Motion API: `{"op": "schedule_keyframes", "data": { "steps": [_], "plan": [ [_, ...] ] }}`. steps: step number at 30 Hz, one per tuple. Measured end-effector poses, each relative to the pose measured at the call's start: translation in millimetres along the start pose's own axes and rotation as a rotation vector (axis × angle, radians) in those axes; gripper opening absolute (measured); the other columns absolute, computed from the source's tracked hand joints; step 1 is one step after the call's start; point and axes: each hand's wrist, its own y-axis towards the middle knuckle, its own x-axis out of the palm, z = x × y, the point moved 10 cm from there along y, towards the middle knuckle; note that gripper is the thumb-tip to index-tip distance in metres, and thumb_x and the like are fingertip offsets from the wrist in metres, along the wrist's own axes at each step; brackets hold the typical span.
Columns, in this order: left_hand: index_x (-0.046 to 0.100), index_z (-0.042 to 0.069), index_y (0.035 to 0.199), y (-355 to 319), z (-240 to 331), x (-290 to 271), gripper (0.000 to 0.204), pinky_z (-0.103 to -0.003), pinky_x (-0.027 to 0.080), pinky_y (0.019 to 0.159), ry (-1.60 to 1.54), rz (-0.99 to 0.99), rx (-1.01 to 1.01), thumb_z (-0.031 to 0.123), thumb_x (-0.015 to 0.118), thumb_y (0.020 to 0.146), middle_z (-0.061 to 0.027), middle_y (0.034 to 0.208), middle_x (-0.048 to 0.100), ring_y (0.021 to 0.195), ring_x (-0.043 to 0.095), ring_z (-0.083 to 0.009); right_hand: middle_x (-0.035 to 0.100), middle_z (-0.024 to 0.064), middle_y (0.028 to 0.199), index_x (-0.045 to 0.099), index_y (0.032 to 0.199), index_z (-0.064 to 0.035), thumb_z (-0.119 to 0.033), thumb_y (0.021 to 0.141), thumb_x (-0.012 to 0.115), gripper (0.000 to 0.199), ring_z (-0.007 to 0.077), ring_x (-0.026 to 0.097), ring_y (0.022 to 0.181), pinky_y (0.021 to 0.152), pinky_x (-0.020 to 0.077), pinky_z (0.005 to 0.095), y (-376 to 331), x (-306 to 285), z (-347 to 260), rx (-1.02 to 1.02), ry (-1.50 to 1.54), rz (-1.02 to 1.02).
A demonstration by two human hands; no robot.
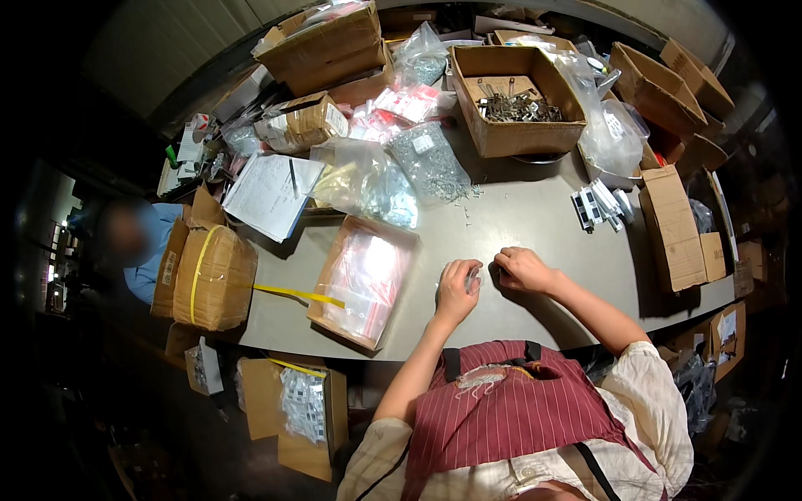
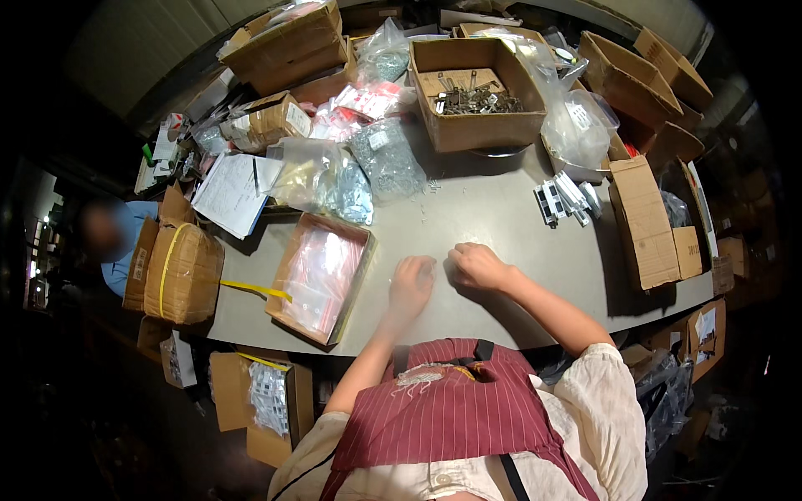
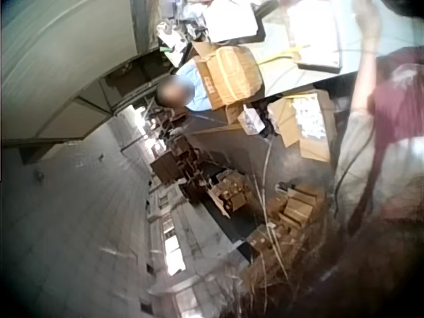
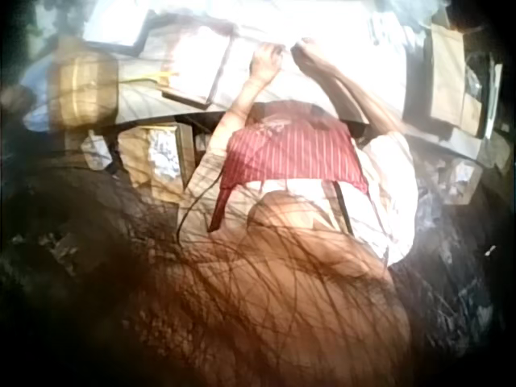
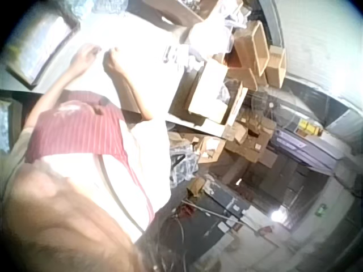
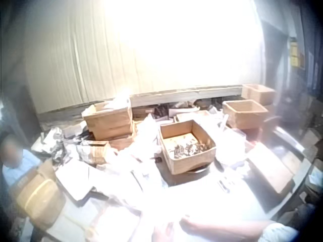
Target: The person stands at a cluttered workbench in a warehouse and assembles small metal hardware components. They pick up individual metal pieces from a box and the table, fit them together by hand, and place the assembled units into a cardboard box.
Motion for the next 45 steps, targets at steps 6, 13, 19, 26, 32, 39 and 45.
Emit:
{"op": "schedule_keyframes", "data": {
  "steps": [6, 13, 19, 26, 32, 39, 45],
  "plan": [
    [0.063, 0.005, 0.1, -2, -9, -2, 0.026, -0.044, 0.049, 0.083, -0.054, 0.014, -0.051, -0.002, 0.068, 0.075, -0.0122, 0.094, 0.063, 0.092, 0.06, -0.0356, 0.064, 0.0134, 0.081, 0.066, 0.095, 0.0, -0.009, 0.078, 0.069, 0.019, 0.0232, 0.061, 0.067, 0.063, 0.0505, 0.0339, 7, -32, -11, 0.132, 0.408, 0.176],
    [0.062, 0.005, 0.096, -5, -21, -5, 0.023, -0.042, 0.05, 0.082, -0.087, 0.038, -0.175, 0.001, 0.07, 0.075, -0.0123, 0.093, 0.065, 0.092, 0.062, -0.0356, 0.068, 0.0153, 0.102, 0.069, 0.112, -0.0038, -0.007, 0.083, 0.065, 0.029, 0.0328, 0.067, 0.092, 0.078, 0.0545, 0.0388, 22, -41, -62, -0.017, 0.495, 0.157],
    [0.064, 0.006, 0.096, -2, -15, -6, 0.019, -0.039, 0.05, 0.081, -0.124, 0.008, -0.148, 0.005, 0.072, 0.079, -0.0085, 0.092, 0.066, 0.09, 0.063, -0.0303, 0.066, 0.0186, 0.09, 0.066, 0.099, -0.0016, -0.012, 0.083, 0.068, 0.018, 0.0367, 0.066, 0.08, 0.073, 0.0545, 0.0425, 0, -35, 5, 0.328, 0.237, 0.151],
    [0.064, 0.007, 0.095, 0, -12, -3, 0.017, -0.039, 0.051, 0.08, -0.094, -0.018, -0.131, 0.005, 0.072, 0.08, -0.0079, 0.093, 0.066, 0.09, 0.063, -0.03, 0.065, 0.0203, 0.087, 0.061, 0.089, 0.0002, -0.019, 0.083, 0.069, 0.022, 0.042, 0.064, 0.08, 0.073, 0.0522, 0.0485, -18, 15, 4, 0.265, -0.015, -0.013],
    [0.064, 0.007, 0.098, -8, -32, 2, 0.02, -0.041, 0.05, 0.081, -0.062, 0.001, -0.201, 0.005, 0.072, 0.079, -0.0111, 0.094, 0.065, 0.093, 0.062, -0.034, 0.069, 0.0142, 0.091, 0.069, 0.101, -0.0022, -0.011, 0.085, 0.071, 0.018, 0.0282, 0.068, 0.08, 0.072, 0.055, 0.0349, 8, -36, -54, 0.154, 0.383, 0.237],
    [0.066, 0.009, 0.098, -3, -12, -1, 0.018, -0.037, 0.052, 0.076, -0.092, -0.01, -0.176, 0.005, 0.071, 0.082, -0.0073, 0.093, 0.066, 0.086, 0.066, -0.0255, 0.066, 0.0149, 0.109, 0.068, 0.109, -0.0049, -0.012, 0.084, 0.067, 0.026, 0.0351, 0.065, 0.098, 0.087, 0.0525, 0.0416, -29, -71, 23, 0.32, 0.311, 0.433],
    [0.066, 0.007, 0.098, -9, -18, -6, 0.015, -0.034, 0.053, 0.077, -0.055, 0.092, -0.103, 0.005, 0.07, 0.084, -0.0066, 0.094, 0.066, 0.085, 0.066, -0.0206, 0.059, 0.0231, 0.117, 0.06, 0.118, 0.0003, -0.015, 0.079, 0.073, 0.044, 0.0399, 0.055, 0.115, 0.1, 0.0438, 0.0485, -93, -159, 125, 0.768, -0.466, 0.649]
  ]
}}
